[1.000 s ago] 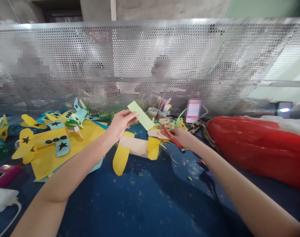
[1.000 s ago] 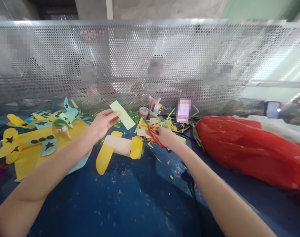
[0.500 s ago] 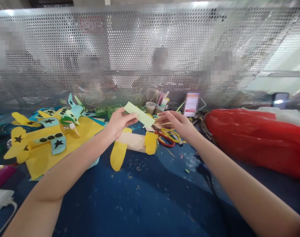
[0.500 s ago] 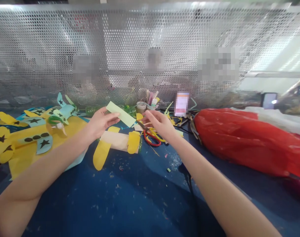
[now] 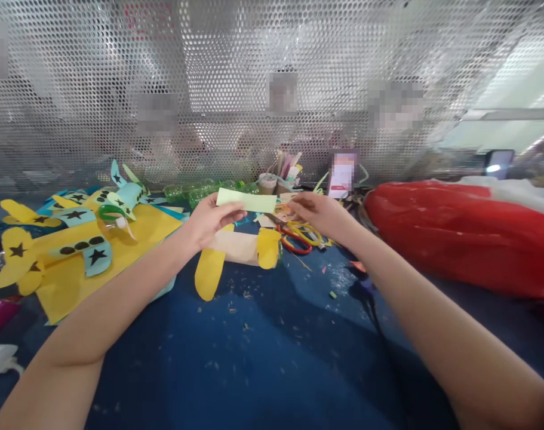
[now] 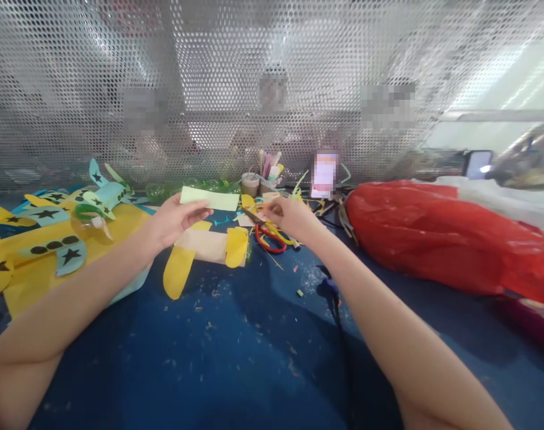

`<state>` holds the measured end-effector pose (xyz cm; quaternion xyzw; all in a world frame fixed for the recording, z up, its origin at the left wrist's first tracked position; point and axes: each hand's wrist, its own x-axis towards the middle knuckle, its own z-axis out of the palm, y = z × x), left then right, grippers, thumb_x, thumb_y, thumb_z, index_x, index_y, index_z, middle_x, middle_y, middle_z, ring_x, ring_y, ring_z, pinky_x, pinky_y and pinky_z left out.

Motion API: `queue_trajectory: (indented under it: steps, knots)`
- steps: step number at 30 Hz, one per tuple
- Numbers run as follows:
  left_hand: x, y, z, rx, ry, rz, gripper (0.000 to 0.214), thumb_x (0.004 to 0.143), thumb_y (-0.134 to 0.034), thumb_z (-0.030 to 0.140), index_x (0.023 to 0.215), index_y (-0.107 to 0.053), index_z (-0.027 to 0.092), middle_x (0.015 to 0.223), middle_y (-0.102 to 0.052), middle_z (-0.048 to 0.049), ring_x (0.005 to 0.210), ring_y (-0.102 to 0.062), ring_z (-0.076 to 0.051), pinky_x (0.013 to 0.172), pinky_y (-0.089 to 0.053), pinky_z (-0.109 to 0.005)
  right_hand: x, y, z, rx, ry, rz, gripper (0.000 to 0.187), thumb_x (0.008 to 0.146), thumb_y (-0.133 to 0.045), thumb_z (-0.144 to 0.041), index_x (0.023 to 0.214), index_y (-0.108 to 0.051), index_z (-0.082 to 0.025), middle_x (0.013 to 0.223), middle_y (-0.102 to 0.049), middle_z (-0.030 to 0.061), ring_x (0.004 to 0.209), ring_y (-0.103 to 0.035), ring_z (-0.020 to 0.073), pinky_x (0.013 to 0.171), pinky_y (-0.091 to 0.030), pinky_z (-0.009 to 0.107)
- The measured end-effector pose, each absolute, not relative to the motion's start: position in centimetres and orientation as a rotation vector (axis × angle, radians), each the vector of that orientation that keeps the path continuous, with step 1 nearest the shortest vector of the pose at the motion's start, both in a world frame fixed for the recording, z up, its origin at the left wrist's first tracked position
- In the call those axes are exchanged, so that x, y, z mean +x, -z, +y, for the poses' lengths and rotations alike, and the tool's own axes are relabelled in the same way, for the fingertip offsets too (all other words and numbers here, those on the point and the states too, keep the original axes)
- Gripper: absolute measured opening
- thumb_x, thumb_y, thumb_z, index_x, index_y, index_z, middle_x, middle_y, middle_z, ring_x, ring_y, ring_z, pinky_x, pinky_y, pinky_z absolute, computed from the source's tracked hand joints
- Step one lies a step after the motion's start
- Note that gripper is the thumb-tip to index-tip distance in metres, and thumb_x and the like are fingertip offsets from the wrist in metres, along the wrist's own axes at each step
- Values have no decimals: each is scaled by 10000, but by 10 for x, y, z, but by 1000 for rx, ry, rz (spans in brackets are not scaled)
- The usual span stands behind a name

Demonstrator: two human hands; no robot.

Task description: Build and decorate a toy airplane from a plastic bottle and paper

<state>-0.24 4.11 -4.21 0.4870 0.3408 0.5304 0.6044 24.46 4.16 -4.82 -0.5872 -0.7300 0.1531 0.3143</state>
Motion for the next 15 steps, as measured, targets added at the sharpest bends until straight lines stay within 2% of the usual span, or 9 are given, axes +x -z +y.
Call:
queue_trajectory:
  steps: [3, 6, 11, 15]
  knots:
    - [-3, 44, 47, 1060, -1293, 816, 131, 671, -739, 65, 749, -667, 142, 783, -707, -42, 674, -674, -139, 815, -569, -315, 261, 65, 55, -2062, -216, -2121, 262, 780, -639, -423, 753, -651, -162, 692, -673, 90, 672, -638, 218, 597, -440, 302]
    - [-3, 48, 51, 1012, -1329, 806, 158, 673, -726, 39, 736, -630, 147, 780, -704, -35, 673, -679, -134, 825, -570, -306, 262, 80, 58, -2151, -238, -2262, 238, 792, -595, -379, 654, -628, -187, 563, -612, 44, 582, -605, 188, 525, -381, 279]
    - [-4, 49, 51, 973, -1373, 766, 182, 701, -712, 55, 716, -565, 161, 800, -724, -60, 734, -713, -162, 845, -568, -289, 254, 84, 56, -2163, -188, -2215, 254, 768, -598, -393, 631, -595, -180, 631, -637, 95, 646, -631, 217, 558, -393, 292]
    - [-5, 45, 49, 976, -1406, 765, 170, 722, -702, 63, 769, -575, 165, 810, -732, -46, 780, -721, -161, 848, -567, -265, 263, 76, 60, -2192, -178, -2141, 423, 806, -539, -555, 669, -600, -160, 684, -649, 150, 703, -653, 259, 604, -434, 327]
